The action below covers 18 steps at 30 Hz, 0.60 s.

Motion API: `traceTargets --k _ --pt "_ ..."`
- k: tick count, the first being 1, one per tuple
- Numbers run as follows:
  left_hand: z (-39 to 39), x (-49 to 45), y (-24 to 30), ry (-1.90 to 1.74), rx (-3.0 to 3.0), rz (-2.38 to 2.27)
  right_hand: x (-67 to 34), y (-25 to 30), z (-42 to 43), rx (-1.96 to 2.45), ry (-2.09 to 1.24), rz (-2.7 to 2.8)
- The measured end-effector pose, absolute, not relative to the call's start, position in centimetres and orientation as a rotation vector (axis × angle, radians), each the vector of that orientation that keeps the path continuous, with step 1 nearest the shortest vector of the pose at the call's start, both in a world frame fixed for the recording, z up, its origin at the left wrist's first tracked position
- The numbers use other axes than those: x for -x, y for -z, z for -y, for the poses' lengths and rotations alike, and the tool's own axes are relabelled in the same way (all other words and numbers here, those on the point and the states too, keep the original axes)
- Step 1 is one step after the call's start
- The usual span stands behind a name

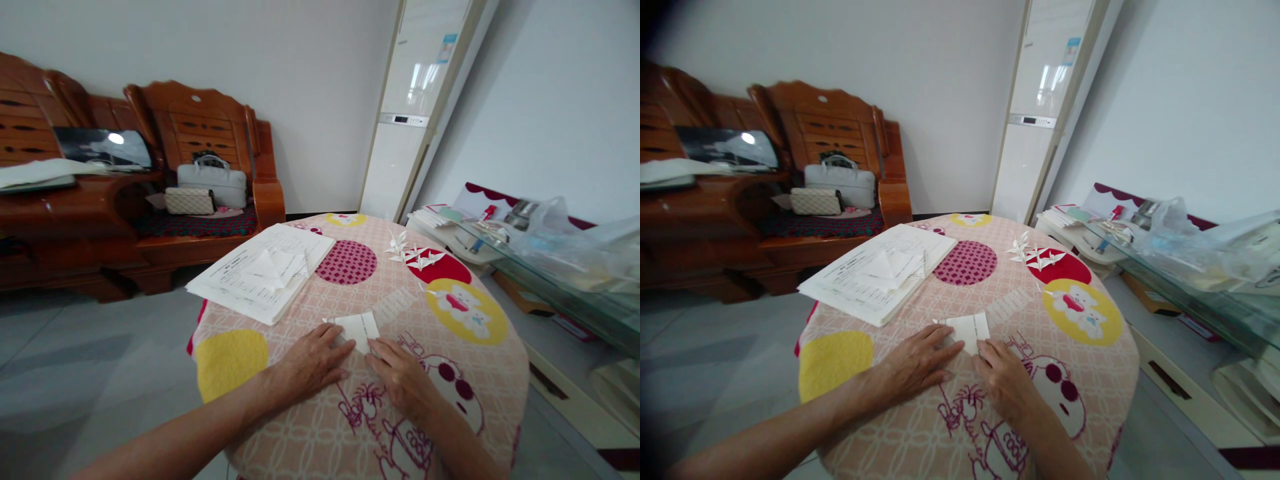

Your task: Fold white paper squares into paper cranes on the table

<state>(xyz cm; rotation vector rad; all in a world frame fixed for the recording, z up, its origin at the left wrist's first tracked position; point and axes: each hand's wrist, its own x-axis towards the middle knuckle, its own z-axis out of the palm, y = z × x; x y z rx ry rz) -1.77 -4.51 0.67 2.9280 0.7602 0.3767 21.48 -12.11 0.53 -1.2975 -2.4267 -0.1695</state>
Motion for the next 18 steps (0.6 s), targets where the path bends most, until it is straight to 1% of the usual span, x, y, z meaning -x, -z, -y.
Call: traceTargets --k 8,15,18 --pt "4.5 2.2 -0.7 -0.379 -2.938 -0.848 -23.5 -0.5 14.5 1.256 0.183 2.418" --pt "4.6 3.0 -1.2 -0.392 -2.872 -0.994 -24.5 -0.6 15.7 1.287 0.009 2.327" --pt "4.1 3.5 -1.6 -0.413 -2.818 -1.086 -25.0 -0.8 16.0 1.318 -0.08 2.182"
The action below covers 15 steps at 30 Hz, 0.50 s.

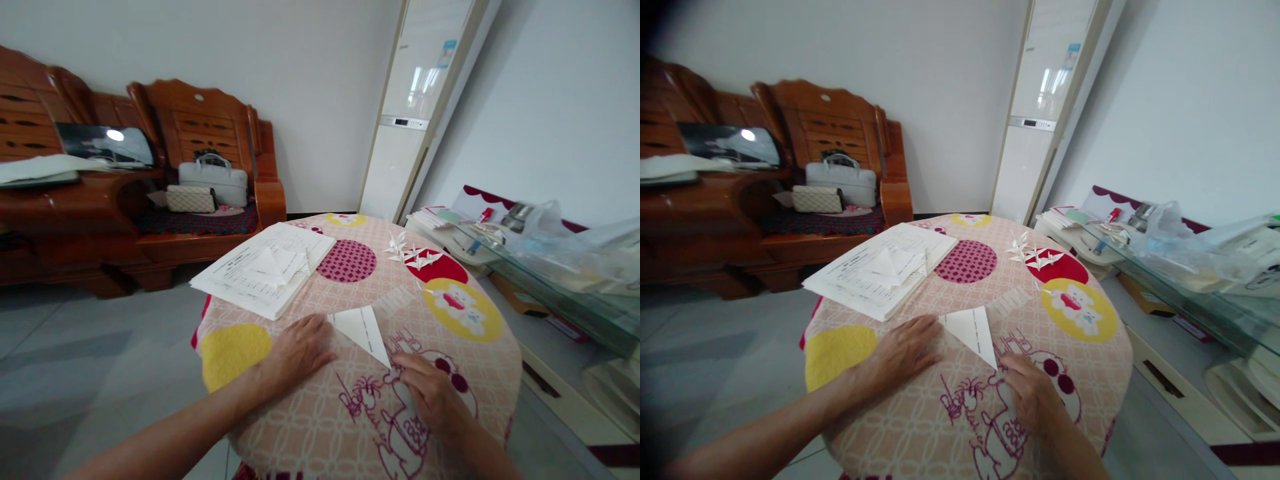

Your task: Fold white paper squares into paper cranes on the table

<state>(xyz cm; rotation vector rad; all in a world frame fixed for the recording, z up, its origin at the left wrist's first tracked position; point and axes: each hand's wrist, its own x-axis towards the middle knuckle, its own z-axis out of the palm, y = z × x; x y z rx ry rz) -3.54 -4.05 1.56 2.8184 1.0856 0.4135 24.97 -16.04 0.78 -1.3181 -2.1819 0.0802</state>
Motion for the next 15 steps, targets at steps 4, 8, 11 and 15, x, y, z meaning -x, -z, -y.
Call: traceTargets --k 4,8,11,15 --pt "2.4 3.9 -2.2 -0.484 -2.695 -1.264 -25.1 -0.6 15.7 1.531 -0.214 1.864" --pt "0.7 1.9 -2.7 -0.515 -2.693 -1.131 -23.8 -0.8 13.9 1.639 -0.354 1.688" --pt "0.1 -1.1 -2.9 -0.382 -2.718 -1.144 -22.4 -1.2 12.2 1.658 -0.462 1.638" --pt "-0.3 -4.3 -3.0 -0.282 -2.567 -1.181 -21.3 -1.1 10.6 1.734 -0.413 1.592"
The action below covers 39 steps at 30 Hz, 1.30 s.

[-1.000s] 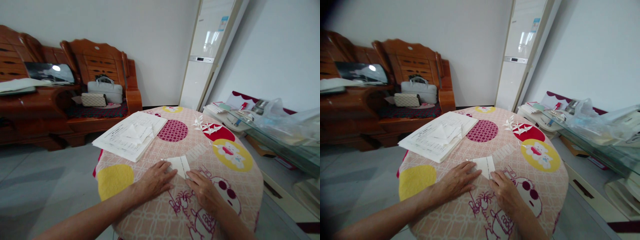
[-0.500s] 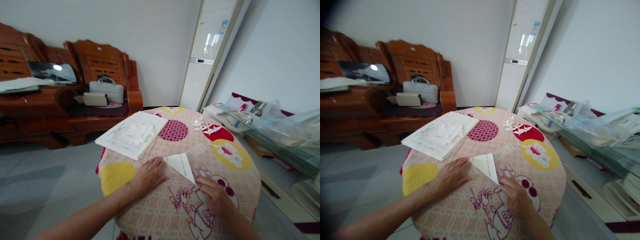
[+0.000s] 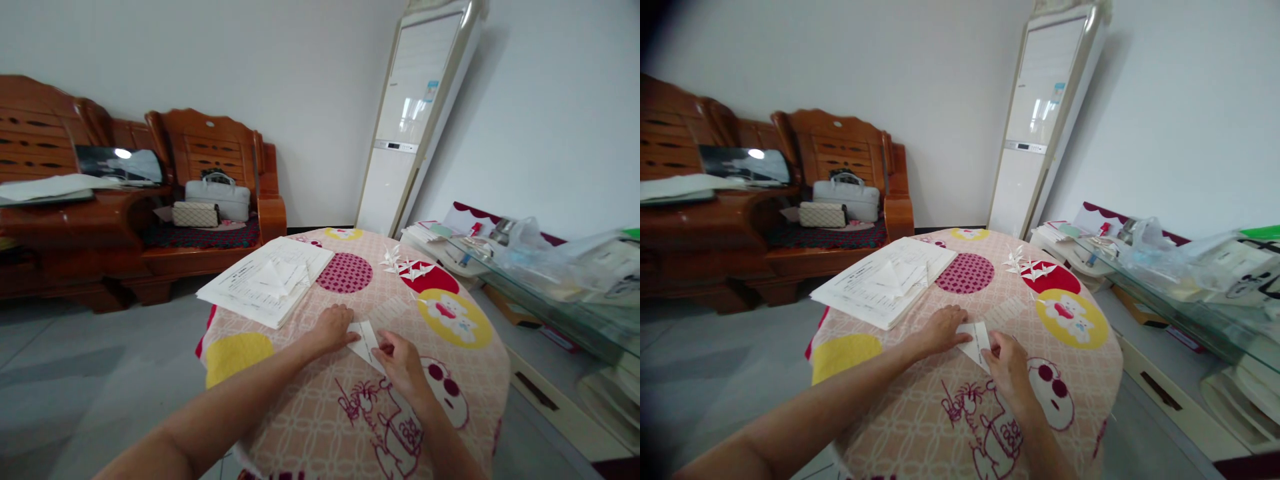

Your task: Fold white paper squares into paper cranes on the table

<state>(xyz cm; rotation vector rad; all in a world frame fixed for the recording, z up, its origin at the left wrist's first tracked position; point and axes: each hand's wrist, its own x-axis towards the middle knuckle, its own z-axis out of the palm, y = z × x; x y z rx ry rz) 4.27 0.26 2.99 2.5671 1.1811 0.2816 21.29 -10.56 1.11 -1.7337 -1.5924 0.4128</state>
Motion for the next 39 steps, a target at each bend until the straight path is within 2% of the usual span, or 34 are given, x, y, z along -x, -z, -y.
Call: traceTargets --k 10,15,24,33,39 --pt "-0.5 -3.7 -3.3 -0.327 -2.328 -1.066 -20.8 -1.1 9.8 1.804 -0.448 1.344" --pt "1.2 -2.9 -3.7 -0.512 -2.205 -0.946 -20.0 -1.9 9.9 1.607 -0.561 1.282" --pt "3.9 -1.9 -5.6 -0.804 -2.046 -0.751 -16.6 -4.5 12.5 1.567 -0.368 1.403" --pt "4.8 -1.2 -6.2 -0.85 -2.071 -0.768 -15.5 -5.0 12.9 1.559 -0.338 1.469" --pt "5.8 -1.6 -6.9 -0.83 -1.761 -0.694 -16.1 -6.7 14.1 1.481 -0.436 1.48"
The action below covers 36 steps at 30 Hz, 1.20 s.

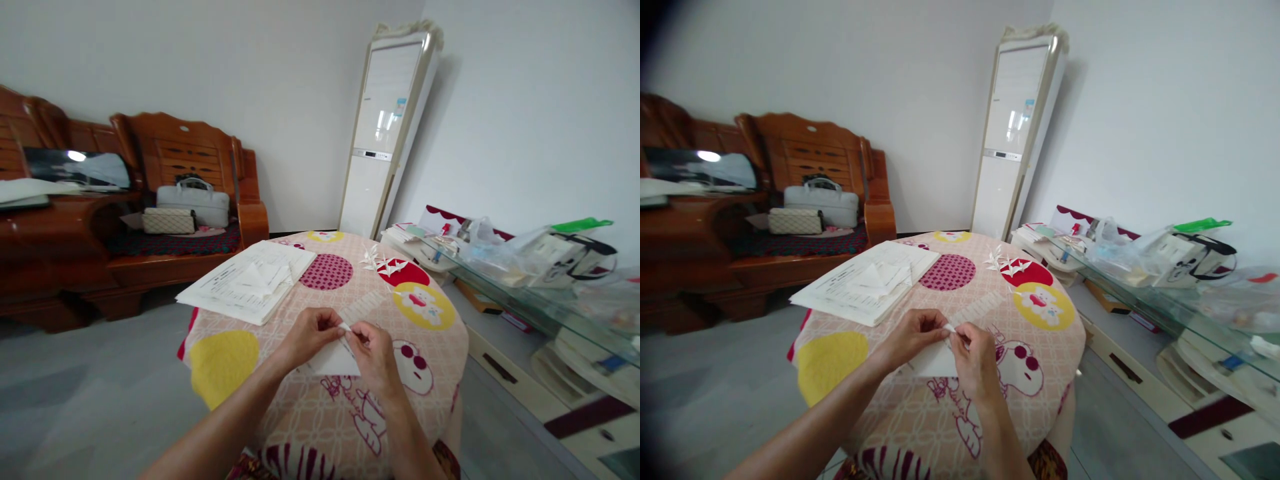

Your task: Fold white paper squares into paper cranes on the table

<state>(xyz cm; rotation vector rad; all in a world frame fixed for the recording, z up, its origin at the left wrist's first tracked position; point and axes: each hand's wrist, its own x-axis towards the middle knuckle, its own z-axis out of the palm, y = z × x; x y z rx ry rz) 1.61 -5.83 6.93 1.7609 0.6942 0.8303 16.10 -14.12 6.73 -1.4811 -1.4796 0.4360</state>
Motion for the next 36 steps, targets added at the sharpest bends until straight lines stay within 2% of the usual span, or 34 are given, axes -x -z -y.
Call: traceTargets --k 6,14,24,36 --pt "6.5 -1.4 -7.3 -0.707 -1.541 -0.539 -16.8 -7.7 15.0 1.52 -0.568 1.503" --pt "6.2 -0.8 -7.5 -0.677 -1.651 -0.603 -16.4 -7.8 15.0 1.527 -0.715 1.525" --pt "6.0 -0.1 -8.1 -0.608 -1.757 -0.556 -15.8 -8.5 15.0 1.577 -0.682 1.55" --pt "6.5 -0.6 -9.0 -0.689 -2.218 -0.639 -15.5 -8.7 15.3 1.608 -0.569 1.62"
